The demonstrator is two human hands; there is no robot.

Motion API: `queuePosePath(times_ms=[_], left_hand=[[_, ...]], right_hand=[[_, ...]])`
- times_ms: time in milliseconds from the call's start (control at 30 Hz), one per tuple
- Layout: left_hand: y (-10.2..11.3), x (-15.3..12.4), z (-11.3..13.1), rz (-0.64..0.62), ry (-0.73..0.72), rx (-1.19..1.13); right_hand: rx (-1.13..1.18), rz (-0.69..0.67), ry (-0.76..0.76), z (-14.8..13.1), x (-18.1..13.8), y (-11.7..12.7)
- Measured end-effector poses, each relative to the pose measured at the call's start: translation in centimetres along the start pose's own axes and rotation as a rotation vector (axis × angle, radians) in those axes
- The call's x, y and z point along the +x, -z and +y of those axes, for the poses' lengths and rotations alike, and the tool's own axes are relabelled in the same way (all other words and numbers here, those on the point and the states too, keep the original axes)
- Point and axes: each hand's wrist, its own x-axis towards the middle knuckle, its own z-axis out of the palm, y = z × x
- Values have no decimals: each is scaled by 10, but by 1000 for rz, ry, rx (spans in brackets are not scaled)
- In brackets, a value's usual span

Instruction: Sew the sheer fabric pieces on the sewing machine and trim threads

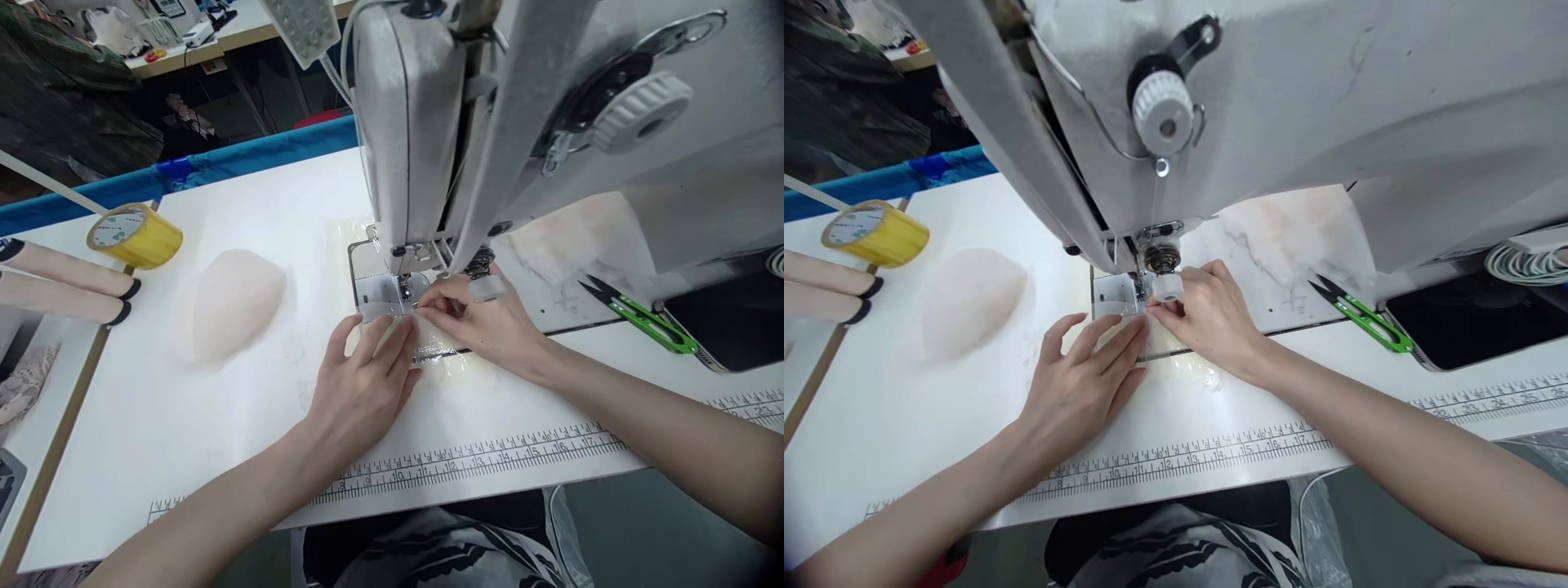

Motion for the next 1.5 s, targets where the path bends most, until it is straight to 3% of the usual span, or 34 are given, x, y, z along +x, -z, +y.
queuePosePath(times_ms=[233,500,700,1500], left_hand=[[1,3,-4,-16,10,-1],[-1,4,-8,-28,34,-22],[-4,3,-9,-27,48,-46],[-12,8,-16,-14,64,-82]], right_hand=[[-120,-16,235,-2,-10,0],[-472,93,219,2,-8,16],[-529,30,416,-11,-15,15],[-643,65,442,-9,-16,5]])
